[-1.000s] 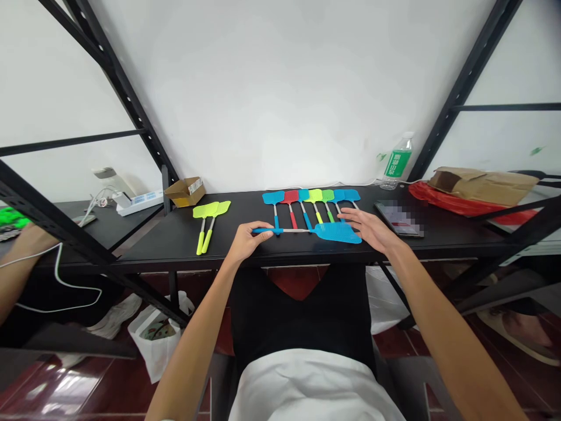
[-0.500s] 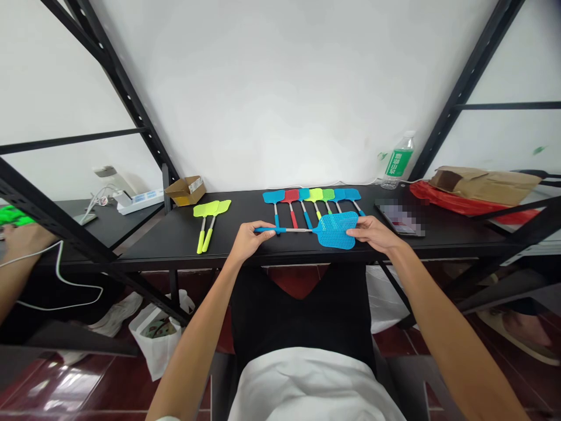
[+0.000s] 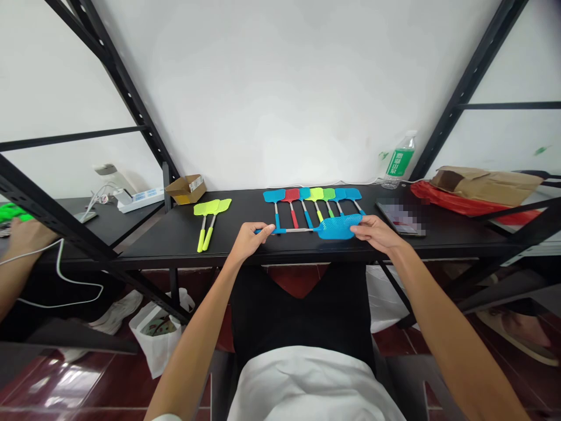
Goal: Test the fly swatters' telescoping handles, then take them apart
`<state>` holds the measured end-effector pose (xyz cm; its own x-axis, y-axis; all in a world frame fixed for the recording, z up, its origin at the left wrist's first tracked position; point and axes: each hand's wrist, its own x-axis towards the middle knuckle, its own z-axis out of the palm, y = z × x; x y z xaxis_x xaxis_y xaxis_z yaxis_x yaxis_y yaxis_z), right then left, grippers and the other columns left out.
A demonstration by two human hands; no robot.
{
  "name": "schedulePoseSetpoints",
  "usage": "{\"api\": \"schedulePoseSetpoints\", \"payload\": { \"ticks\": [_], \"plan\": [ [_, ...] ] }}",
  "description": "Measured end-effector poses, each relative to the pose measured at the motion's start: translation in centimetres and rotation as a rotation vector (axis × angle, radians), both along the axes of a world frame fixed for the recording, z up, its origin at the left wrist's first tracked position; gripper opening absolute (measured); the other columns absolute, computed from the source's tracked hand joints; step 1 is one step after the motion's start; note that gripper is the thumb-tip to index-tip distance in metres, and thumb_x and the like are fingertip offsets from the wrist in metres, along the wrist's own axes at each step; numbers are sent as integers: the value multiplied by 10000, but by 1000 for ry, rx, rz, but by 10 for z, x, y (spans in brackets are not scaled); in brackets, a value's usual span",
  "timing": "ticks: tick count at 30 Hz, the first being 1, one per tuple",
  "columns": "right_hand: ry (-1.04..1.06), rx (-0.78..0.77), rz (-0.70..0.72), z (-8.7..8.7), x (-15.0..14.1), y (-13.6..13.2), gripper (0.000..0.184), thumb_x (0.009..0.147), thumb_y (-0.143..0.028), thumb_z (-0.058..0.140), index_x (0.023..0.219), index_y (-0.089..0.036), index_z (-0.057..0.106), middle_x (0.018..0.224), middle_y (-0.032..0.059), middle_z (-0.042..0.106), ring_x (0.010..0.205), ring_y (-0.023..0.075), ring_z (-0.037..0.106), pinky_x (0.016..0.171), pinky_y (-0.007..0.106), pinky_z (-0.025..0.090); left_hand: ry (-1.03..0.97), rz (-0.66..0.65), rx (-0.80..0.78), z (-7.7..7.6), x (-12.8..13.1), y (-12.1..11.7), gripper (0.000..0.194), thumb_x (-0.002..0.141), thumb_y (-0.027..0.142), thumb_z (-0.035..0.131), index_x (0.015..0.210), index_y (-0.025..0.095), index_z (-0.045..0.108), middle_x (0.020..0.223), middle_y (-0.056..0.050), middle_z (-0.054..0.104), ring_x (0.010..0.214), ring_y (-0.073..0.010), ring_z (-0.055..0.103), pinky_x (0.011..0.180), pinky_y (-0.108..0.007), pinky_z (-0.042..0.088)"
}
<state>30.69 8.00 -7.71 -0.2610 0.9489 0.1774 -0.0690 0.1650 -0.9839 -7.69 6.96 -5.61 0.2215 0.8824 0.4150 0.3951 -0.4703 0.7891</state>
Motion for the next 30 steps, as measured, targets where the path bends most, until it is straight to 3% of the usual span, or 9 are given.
{"api": "schedulePoseSetpoints", "payload": {
  "ticks": [2,5,7,9,12,15,20,26,30],
  "plan": [
    [82,1,-4,2,-1,-1,302,708,-438,854,876,-206,758,628,-3,518,554,113,346,487,270,190,-59,16,12,-2,-3,3,441,850,550,672,693,140,714,555,0,550,513,-100,429,507,-241,314],
    [148,-5,-2,6,-3,-2,379,801,-529,755,1054,-248,732,870,50,630,627,138,442,475,267,235,-192,21,-29,-7,-7,8,382,787,516,752,858,141,757,543,23,517,479,-87,377,466,-240,257],
    [143,-6,9,7,-4,-3,407,808,-575,729,1053,-250,709,935,52,638,623,132,452,470,264,244,-259,12,-45,-10,-9,10,376,757,481,789,923,144,764,514,43,465,468,-81,354,462,-237,236],
    [103,-10,35,6,-4,-3,409,782,-581,753,978,-227,694,819,30,605,592,124,433,471,259,236,-292,16,-46,-11,-9,11,364,738,453,811,928,146,765,499,55,431,467,-77,347,463,-231,234],
    [29,-9,64,6,-4,-5,415,725,-554,815,912,-203,694,668,-9,520,560,117,407,484,261,250,-307,17,-43,-11,-8,11,352,733,444,816,908,144,764,548,33,508,476,-71,367,461,-226,255],
    [-7,-5,41,7,-4,-7,464,675,-536,850,971,-202,725,711,5,565,566,113,415,497,267,289,-293,31,-40,-9,-6,9,357,761,466,789,900,138,760,620,-5,606,470,-68,382,447,-228,261],
    [-57,11,-1,7,-5,-7,382,690,-422,857,1003,-229,756,832,27,637,605,109,429,500,258,287,-236,30,-88,-8,-5,6,373,789,499,767,890,141,751,577,-3,617,423,-67,386,413,-223,249],
    [24,26,-62,4,-7,-5,274,621,-347,890,809,-194,762,659,-9,534,565,102,359,512,285,249,-253,37,-155,-7,-4,7,514,898,600,596,759,129,747,407,3,544,305,-62,323,354,-228,193],
    [52,39,-59,5,-8,-6,268,661,-357,878,838,-201,752,698,0,529,604,117,411,510,279,270,-320,36,-141,-9,-6,11,487,891,592,620,808,131,754,429,17,542,313,-55,324,353,-224,175]
  ]
}}
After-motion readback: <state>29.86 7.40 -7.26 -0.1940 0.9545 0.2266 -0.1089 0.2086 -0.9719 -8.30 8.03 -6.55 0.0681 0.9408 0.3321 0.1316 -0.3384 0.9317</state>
